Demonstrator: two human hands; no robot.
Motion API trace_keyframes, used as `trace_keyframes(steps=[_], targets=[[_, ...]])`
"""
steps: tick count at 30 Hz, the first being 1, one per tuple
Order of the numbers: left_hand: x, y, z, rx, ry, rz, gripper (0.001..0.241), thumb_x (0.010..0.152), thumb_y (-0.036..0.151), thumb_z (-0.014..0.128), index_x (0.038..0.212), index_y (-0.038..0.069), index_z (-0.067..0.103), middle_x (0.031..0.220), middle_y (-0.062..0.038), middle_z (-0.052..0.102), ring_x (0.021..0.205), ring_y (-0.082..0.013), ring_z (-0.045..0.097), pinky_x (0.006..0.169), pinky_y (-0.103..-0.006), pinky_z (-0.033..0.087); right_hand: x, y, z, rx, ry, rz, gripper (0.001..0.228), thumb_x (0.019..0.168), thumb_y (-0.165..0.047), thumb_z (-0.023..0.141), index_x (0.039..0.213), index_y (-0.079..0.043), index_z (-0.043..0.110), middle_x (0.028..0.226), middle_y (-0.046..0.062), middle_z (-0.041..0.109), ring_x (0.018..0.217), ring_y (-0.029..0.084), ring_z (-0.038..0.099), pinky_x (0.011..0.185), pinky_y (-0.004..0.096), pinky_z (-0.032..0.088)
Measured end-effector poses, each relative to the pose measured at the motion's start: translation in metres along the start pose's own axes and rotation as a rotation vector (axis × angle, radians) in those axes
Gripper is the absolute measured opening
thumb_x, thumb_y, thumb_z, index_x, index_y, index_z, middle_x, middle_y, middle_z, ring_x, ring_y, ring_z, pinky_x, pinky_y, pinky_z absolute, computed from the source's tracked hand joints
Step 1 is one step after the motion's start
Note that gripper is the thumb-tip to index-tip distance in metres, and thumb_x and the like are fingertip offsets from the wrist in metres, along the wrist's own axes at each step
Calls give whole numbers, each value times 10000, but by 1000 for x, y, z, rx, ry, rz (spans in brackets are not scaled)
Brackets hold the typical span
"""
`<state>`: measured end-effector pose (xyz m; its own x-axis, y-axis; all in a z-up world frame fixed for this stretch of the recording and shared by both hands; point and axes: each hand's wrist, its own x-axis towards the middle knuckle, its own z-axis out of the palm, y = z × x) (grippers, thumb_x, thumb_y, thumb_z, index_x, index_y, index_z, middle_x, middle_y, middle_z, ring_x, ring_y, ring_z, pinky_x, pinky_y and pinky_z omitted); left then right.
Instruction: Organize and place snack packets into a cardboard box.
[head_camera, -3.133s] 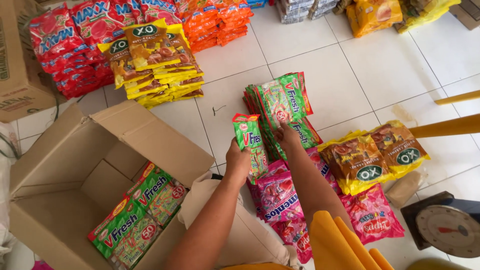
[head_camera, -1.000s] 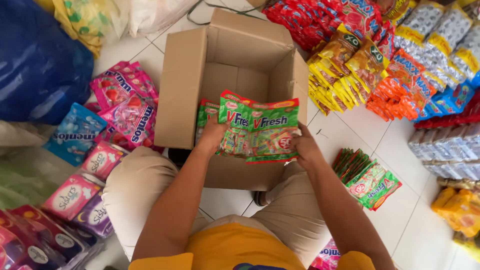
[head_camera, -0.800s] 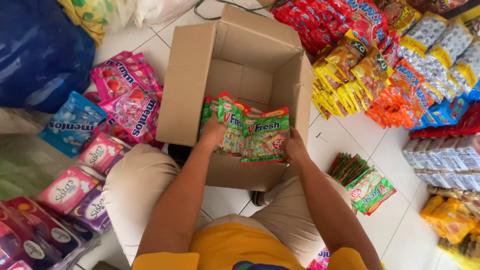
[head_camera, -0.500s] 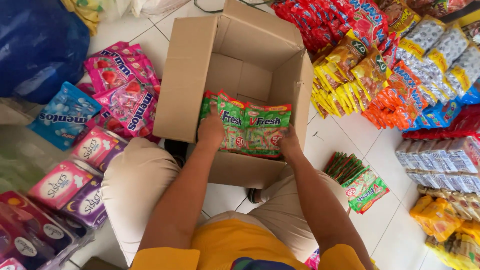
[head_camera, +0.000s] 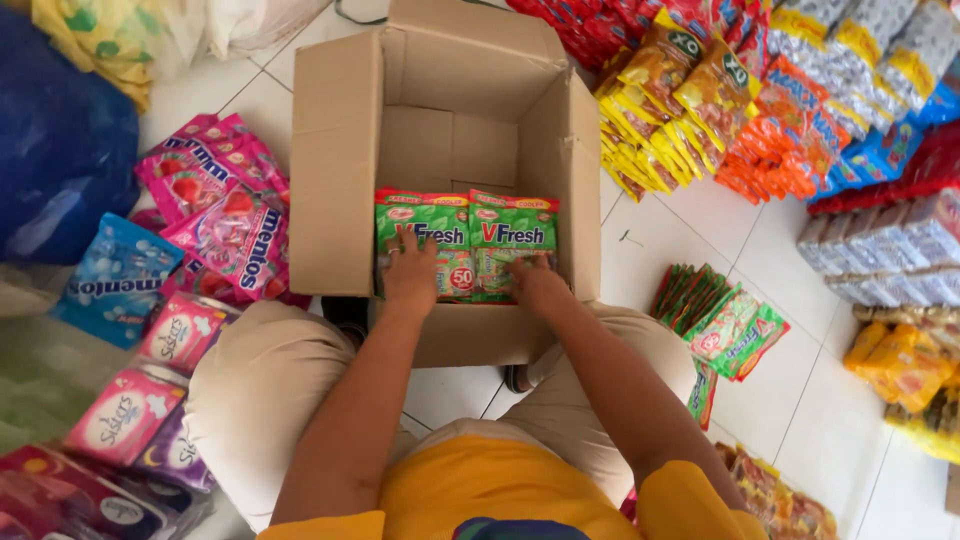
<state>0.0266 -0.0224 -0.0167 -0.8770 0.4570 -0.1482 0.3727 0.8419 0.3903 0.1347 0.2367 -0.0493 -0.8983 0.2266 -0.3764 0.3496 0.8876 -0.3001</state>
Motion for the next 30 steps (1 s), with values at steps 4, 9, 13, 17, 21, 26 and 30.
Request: trace_keyframes(steps=[4,9,13,17,21,26,30], targets=[[-4,-2,-3,-76,-77,-2,422,937,90,578,1352,164,561,1470,-211,388,1364,-525,401,938,-587,534,-4,2,14,-56,-139,-67,510,919,-380,692,1403,-265,586,1400,202,537,1305,481,491,1047,564,476],[11,-29,41,-116,-80,28,492,916,57,609,1389,159,521,1471,-234,386,1334,-567,399,1036,-610,463,16,18,46,-394,-310,-233,379,1001,-328,605,1374,-264,615,1431,195,531,1313,456,516,1110,631,405],[18,-50,58,-155,-31,122,639,816,49,693,1412,142,483,1500,-302,346,1355,-585,387,1111,-618,389,4,-16,12,-170,-312,1,492,934,-287,631,1399,-186,507,1457,330,370,1241,516,524,1048,606,440],[11,-45,36,-173,-40,135,684,821,118,734,1441,160,447,1565,-256,313,1318,-596,390,1099,-631,382,-1,-16,15,-161,-174,63,434,939,-228,595,1364,-174,531,1412,323,443,1233,509,553,960,604,503],[0,-11,6,28,-21,207,673,795,105,745,1415,151,485,1555,-266,322,1386,-551,369,1036,-630,419,-43,-56,-43,-375,-3,14,291,936,-221,627,1216,-145,647,1402,170,560,1266,403,595,1001,611,490],[-2,24,-17,-591,139,320,391,907,101,739,1281,55,635,1266,-194,618,1108,-329,625,946,-447,550,-94,-83,-108,27,322,-5,415,865,-276,697,1256,-153,633,1368,155,552,1169,387,604,944,547,488],[-22,87,-57,-910,-93,115,246,967,117,703,1202,54,669,1059,-81,697,894,-166,679,780,-325,574,-159,-81,-152,185,565,-117,364,898,-249,691,1245,-150,645,1362,115,608,1188,351,615,1011,508,488]])
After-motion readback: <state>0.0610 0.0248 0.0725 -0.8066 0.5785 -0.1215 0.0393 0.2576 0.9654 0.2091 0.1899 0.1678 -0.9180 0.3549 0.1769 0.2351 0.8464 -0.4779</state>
